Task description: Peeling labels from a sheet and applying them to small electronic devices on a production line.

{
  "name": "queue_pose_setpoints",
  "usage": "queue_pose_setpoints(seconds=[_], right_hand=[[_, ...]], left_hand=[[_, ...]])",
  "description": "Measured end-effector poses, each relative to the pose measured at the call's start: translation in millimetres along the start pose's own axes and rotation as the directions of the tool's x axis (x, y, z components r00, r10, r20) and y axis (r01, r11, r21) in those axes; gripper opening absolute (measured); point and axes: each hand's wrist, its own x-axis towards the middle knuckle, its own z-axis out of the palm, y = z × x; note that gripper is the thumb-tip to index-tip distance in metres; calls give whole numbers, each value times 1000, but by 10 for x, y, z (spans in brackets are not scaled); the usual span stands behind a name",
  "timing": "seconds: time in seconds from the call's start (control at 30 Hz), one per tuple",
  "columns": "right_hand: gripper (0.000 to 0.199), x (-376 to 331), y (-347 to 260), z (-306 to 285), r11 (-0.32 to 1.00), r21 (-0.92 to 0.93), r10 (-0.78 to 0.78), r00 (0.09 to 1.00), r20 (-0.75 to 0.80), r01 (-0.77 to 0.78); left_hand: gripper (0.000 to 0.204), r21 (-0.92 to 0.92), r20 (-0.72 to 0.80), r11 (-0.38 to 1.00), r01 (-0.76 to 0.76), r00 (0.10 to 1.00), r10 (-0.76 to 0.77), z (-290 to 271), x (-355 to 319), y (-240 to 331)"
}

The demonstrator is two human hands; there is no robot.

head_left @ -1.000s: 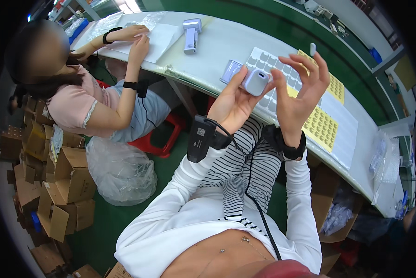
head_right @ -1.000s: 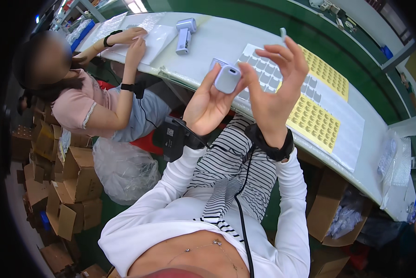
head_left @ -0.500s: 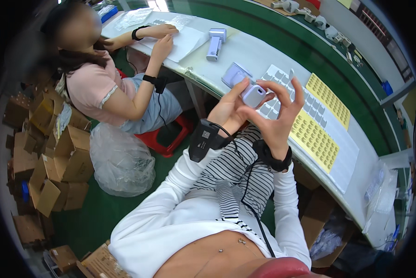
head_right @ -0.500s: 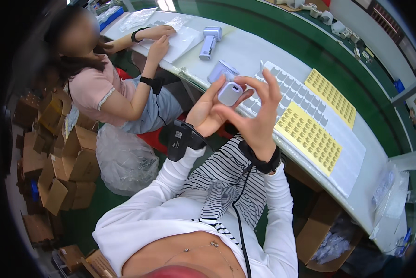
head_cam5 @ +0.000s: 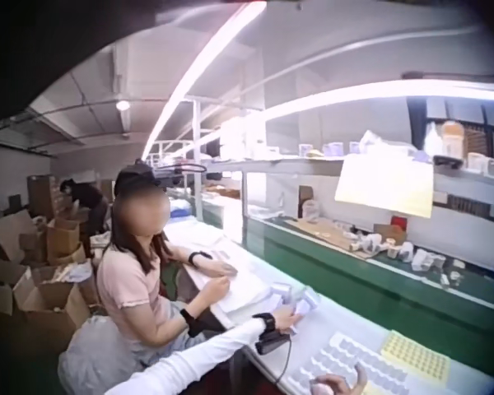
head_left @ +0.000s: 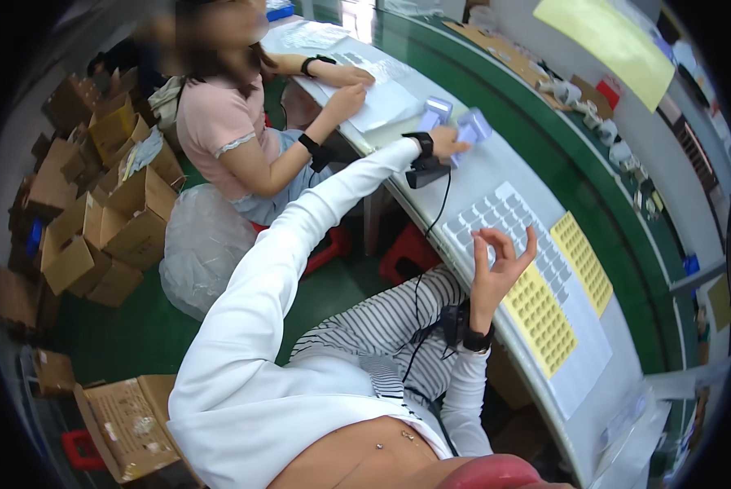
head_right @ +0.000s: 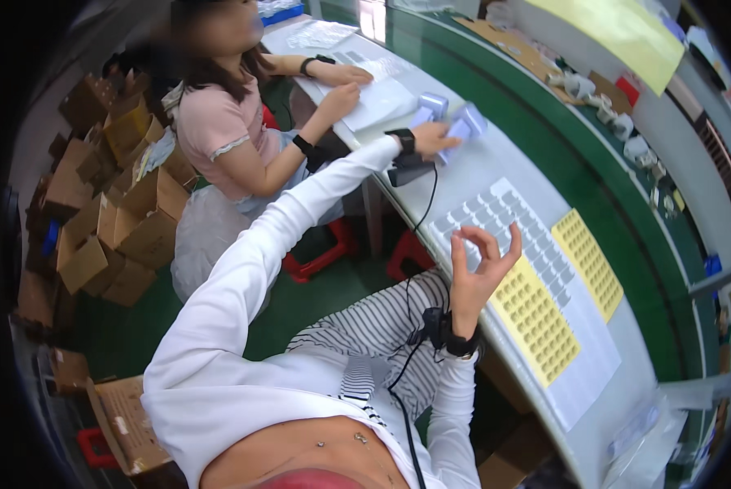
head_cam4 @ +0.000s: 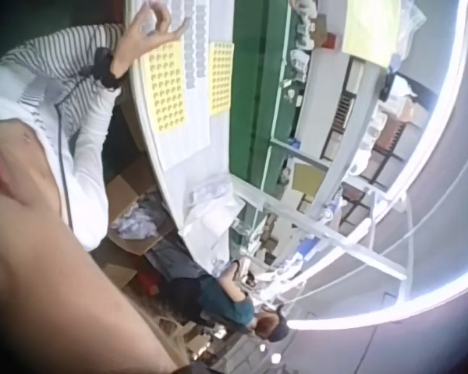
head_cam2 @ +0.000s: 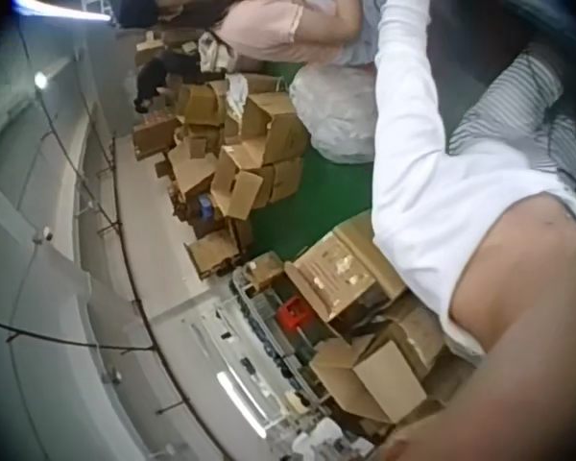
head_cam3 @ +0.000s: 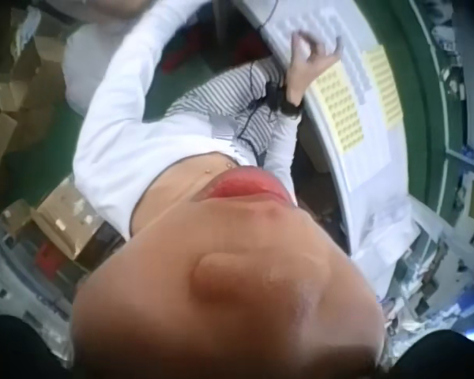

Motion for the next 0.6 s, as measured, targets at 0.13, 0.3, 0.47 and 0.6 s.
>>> queue_pose_setpoints(seconds=[0.13,0.3,0.47,0.6], right_hand=[[73,27,97,69,999,34,38,999,39,-39],[70,13,109,-76,998,43,40,999,19,-41],[65,-60,6,-139,994,36,97,995,27,-98],[47,-109,66,-389,995,-22,99,994,-34,-100]], left_hand=[[47,593,25,798,-106,993,113,111,192,-316],[43,513,-160,855,73,987,11,61,21,-1],[34,479,-273,877,47,957,97,-96,-410,304],[28,222,-45,922,-317,941,334,-145,-1091,654]])
